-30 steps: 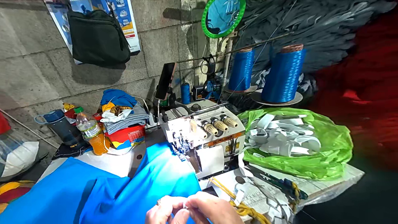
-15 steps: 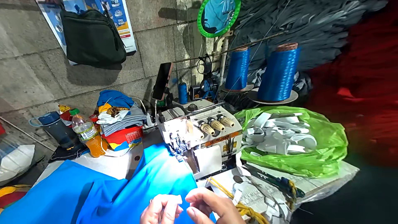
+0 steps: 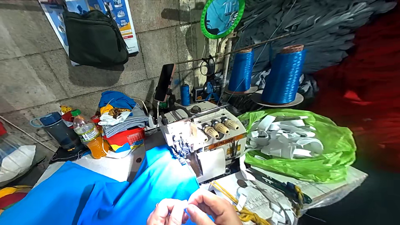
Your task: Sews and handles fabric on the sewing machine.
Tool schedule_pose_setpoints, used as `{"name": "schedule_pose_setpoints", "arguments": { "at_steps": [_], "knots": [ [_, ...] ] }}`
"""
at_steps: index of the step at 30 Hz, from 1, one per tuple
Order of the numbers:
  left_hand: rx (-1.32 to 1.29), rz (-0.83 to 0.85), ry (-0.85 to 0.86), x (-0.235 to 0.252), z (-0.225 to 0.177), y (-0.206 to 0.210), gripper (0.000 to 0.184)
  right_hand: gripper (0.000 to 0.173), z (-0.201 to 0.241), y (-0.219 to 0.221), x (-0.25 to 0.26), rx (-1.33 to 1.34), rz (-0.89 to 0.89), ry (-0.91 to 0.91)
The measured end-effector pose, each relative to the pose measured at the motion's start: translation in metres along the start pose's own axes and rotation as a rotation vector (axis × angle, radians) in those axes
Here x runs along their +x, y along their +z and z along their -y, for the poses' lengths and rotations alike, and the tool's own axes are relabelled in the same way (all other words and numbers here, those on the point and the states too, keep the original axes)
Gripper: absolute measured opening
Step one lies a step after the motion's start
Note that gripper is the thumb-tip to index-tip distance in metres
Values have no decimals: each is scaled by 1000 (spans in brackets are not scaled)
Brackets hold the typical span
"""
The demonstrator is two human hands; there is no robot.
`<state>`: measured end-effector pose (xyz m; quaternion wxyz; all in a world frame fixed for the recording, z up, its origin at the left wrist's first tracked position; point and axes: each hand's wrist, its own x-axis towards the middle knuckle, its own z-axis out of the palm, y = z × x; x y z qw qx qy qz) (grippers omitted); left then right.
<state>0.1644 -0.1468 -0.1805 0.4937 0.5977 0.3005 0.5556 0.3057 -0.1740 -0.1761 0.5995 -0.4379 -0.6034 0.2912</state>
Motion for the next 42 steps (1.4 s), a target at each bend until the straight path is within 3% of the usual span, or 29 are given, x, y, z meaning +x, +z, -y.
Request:
{"name": "schedule_pose_setpoints", "arguments": {
  "at_steps": [9,15,19,23,26,30,37,42],
  "knots": [
    [-63,17,-60,4,2,3,19,8,-7,1,4,47,-14,-10],
    [-94,26,-94,10,4,8,20,13,-11,-4,10,-59,24,-75],
    [55,48,-72,19,1,12,14,14,-10,-14,22,-178,4,-77],
    [811,-30,392,38,1,4,26,17,-17,-41,59,-303,-18,156],
    [1125,117,396,48,0,5,33,14,-11,-54,92,-191,153,562],
    [1246,187,426,44,10,10,36,22,-1,-49,110,-164,271,789],
    [1276,162,441,43,12,11,34,25,3,-40,119,-186,278,908],
    [1263,138,456,43,15,12,31,21,-2,-41,120,-130,283,888]
  ]
}}
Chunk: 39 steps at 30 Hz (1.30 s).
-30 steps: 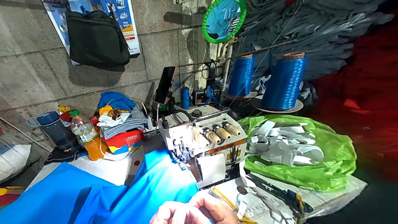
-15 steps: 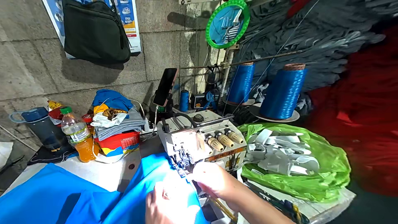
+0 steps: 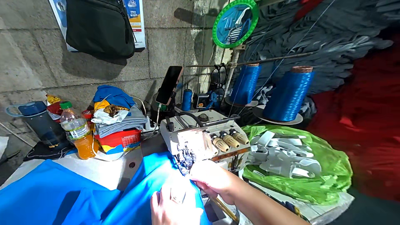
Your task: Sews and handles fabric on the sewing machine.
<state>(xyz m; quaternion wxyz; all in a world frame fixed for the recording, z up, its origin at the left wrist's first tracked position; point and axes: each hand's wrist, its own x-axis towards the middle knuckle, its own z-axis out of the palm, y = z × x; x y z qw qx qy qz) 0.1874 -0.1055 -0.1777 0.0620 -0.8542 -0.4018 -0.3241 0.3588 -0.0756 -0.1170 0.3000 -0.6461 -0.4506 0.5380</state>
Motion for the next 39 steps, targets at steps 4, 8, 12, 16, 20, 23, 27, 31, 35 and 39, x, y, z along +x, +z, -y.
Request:
{"name": "schedule_pose_setpoints", "arguments": {
  "at_steps": [4,8,12,16,20,23,27,31,35,39],
  "knots": [
    [-33,4,-9,-1,-1,0,33,17,-3,1,3,33,-18,-15],
    [-36,14,-6,0,0,0,33,22,-4,3,5,70,-48,-19],
    [-13,34,-2,0,0,0,33,23,-4,2,5,93,-25,-7],
    [6,43,10,-1,-1,-1,32,21,-5,1,2,34,-24,-14],
    [-26,80,5,-4,0,-6,36,13,-31,10,-13,-22,-235,-231],
    [-108,74,-22,-2,2,-12,36,11,-72,14,-12,78,-344,-533],
    [-102,37,-17,9,11,-11,38,9,-103,21,-16,137,-182,-635],
    [-33,185,44,17,23,-5,60,14,-117,27,-24,156,-110,-577],
    [-2,196,100,22,32,-5,63,6,-122,28,-34,95,-149,-567],
    [7,256,114,23,36,-7,65,14,-122,27,-44,6,-185,-559]
  ]
}}
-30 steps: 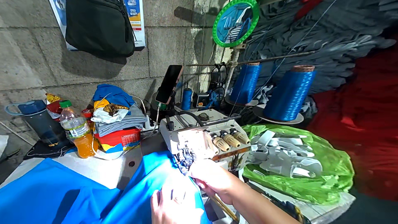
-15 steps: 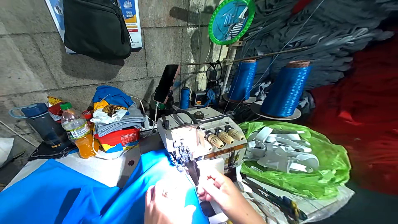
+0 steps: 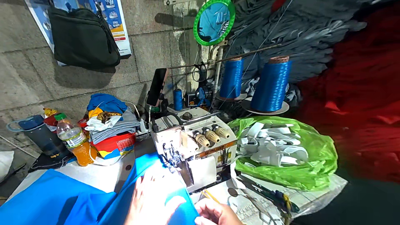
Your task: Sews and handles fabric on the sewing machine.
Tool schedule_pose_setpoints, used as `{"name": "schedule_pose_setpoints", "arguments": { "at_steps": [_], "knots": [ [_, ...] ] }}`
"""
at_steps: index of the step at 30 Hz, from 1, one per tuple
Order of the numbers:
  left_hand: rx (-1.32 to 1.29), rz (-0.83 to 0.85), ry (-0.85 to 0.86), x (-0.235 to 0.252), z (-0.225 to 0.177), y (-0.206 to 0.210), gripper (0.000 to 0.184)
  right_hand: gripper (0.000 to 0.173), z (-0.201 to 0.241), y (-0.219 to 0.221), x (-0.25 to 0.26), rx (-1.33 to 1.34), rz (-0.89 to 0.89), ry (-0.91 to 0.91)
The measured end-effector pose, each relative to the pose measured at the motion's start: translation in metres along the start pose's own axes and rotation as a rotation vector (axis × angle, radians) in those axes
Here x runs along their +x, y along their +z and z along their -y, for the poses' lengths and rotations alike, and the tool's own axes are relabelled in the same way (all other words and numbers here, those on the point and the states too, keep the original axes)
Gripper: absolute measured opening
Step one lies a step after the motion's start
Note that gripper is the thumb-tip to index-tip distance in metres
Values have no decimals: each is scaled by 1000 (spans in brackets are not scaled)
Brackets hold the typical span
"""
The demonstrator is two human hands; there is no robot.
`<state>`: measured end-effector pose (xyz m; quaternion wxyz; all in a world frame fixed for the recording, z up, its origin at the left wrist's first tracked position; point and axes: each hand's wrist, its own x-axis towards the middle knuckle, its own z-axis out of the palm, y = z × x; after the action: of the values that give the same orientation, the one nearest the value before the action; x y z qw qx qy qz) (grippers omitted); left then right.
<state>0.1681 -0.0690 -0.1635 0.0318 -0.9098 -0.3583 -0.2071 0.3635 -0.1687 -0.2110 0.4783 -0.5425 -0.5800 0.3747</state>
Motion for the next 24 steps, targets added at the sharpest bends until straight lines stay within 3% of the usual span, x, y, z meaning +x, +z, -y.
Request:
{"name": "schedule_pose_setpoints", "arguments": {
  "at_steps": [3,7,15,24],
  "knots": [
    [-6,98,0,4,-1,-8,67,15,-1,-1,-5,-20,-13,0],
    [54,15,140,11,13,-7,63,14,-4,-3,-9,-40,-23,-35],
    [4,251,302,35,38,-29,66,15,-8,-6,-11,-62,-37,-71],
    [-2,223,370,38,47,-26,65,17,-1,-2,-15,-197,-42,-71]
  ]
}}
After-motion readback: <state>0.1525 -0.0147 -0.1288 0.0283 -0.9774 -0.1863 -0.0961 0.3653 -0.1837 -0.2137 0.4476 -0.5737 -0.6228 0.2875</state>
